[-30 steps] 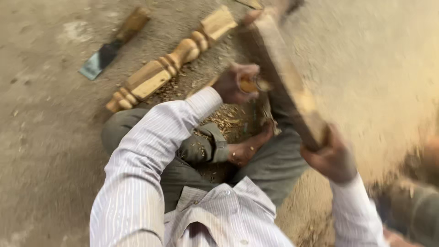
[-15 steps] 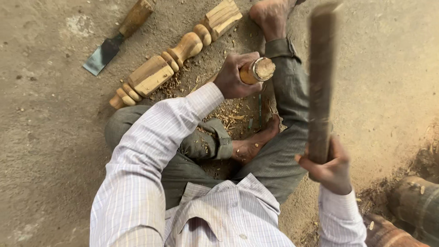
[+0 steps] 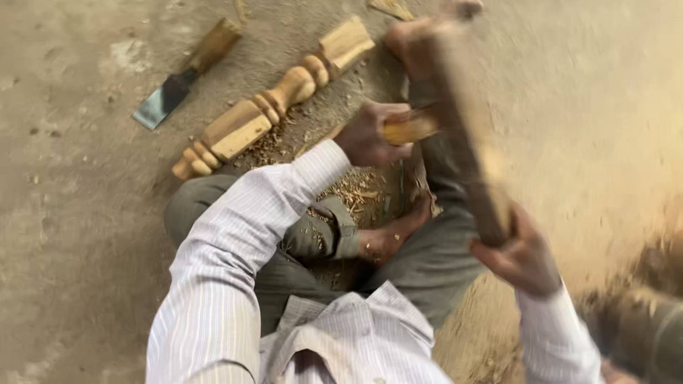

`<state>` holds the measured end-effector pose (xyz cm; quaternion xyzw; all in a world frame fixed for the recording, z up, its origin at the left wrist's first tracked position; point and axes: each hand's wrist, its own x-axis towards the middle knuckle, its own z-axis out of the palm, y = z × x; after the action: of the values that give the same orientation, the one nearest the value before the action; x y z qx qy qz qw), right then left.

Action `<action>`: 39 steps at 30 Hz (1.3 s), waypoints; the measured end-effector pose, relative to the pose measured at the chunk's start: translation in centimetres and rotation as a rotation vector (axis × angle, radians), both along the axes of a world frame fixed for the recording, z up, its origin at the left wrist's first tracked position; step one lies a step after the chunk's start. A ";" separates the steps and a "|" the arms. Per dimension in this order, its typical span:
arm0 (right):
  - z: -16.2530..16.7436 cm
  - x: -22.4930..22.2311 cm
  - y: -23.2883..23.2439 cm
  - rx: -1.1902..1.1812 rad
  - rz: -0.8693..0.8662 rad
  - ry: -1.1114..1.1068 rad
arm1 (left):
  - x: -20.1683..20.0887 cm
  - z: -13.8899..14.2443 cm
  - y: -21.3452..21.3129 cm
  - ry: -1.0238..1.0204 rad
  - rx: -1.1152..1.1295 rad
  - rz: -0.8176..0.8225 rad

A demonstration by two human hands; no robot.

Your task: The person sits on the ground holding a chisel against a wooden furniture leg and repeatedly strikes the chisel with a wooden mallet to carve the spindle, with wood shavings accumulating around the work.

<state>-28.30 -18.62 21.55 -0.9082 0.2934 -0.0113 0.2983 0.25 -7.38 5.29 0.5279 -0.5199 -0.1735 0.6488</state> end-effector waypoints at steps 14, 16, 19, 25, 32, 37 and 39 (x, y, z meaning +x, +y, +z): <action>1.7 -1.2 -0.9 0.029 0.085 -0.304 | -1.1 -0.8 -1.4 -0.117 -0.066 -0.039; 0.1 -0.8 -1.0 -0.339 0.220 -0.028 | -0.2 -1.3 -1.3 -0.108 -0.047 -0.040; -1.7 -1.9 -1.3 0.043 -0.024 0.135 | 1.2 -1.6 -1.5 0.004 -0.053 -0.079; -6.0 -6.7 1.4 0.319 -0.277 -0.103 | 1.8 -0.2 -2.7 0.052 0.086 0.092; -11.5 -8.8 3.1 0.300 -0.354 0.009 | 3.7 1.4 0.7 0.094 -0.065 0.072; -11.8 -8.3 2.8 0.311 -0.377 0.074 | 6.6 0.3 1.3 -0.333 0.295 0.410; -12.0 -8.0 2.8 0.329 -0.344 0.064 | 8.2 -0.8 1.9 -0.543 0.715 0.622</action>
<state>-36.34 -15.82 9.51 -0.7838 0.4511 0.0146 0.4266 8.46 -5.53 4.47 0.8701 -0.3968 0.0032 0.2922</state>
